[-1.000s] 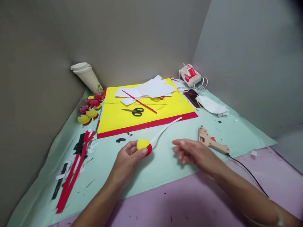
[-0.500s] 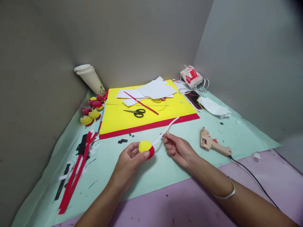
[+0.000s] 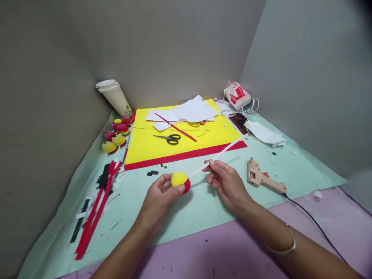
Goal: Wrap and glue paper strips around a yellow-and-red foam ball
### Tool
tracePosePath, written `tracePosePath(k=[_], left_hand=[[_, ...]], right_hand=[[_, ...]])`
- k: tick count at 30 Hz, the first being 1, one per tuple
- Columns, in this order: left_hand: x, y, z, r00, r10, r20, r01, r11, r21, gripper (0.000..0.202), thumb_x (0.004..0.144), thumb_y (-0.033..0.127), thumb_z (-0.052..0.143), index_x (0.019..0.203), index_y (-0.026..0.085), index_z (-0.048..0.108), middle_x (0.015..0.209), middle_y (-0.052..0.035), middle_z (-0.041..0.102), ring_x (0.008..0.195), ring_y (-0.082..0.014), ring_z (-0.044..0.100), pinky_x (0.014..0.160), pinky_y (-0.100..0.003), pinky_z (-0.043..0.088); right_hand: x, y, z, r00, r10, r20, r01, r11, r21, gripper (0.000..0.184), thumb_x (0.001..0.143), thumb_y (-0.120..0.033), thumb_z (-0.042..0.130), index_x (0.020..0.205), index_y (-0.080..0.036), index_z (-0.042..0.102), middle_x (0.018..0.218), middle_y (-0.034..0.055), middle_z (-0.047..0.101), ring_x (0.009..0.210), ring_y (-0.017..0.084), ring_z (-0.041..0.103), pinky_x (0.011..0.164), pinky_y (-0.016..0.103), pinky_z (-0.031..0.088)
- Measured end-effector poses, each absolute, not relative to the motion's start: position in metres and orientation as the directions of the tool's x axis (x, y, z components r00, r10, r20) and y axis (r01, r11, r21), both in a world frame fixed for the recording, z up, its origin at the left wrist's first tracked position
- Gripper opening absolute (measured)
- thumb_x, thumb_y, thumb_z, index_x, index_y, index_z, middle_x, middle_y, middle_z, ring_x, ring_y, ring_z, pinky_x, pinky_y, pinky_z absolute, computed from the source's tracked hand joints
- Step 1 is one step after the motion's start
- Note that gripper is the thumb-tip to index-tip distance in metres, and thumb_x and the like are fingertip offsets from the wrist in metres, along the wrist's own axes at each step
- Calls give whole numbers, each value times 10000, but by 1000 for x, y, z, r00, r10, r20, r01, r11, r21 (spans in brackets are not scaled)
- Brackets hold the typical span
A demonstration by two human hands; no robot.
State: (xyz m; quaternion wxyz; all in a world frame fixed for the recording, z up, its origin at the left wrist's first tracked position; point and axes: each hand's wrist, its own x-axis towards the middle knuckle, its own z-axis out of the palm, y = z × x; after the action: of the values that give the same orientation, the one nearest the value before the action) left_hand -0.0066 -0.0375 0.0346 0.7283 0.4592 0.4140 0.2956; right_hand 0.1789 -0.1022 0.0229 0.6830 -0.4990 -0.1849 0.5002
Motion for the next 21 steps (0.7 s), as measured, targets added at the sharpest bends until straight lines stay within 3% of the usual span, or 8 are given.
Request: tracePosePath(k=[10,15,21], left_hand=[[-7,-37,37,449,833,-324,-43,382,923,489,639,307,866,1027,165,604,985,-70,696,873,-180,640,822,-315,471],[-7,-37,37,444,834,-328,-44,386,921,522,617,317,882,1035,170,607,962,-48,697,847,-155,632,793,-280,466],[-7,-36,37,450,832,-325,-51,387,921,511,615,315,885,1019,174,607,956,-40,703,854,-152,637,804,-277,466]], right_hand=[[167,-116,40,407,896,-177,-354,-24,-935,293,851,-469,682,918,-189,737,861,30,721,515,59,553,460,177,413],[162,-121,43,369,911,-183,-334,-53,-941,321,862,-487,666,887,-176,743,676,16,690,489,73,541,468,185,414],[160,-124,43,343,922,-177,-331,-58,-942,310,873,-483,656,868,-184,738,639,4,682,486,72,533,484,184,415]])
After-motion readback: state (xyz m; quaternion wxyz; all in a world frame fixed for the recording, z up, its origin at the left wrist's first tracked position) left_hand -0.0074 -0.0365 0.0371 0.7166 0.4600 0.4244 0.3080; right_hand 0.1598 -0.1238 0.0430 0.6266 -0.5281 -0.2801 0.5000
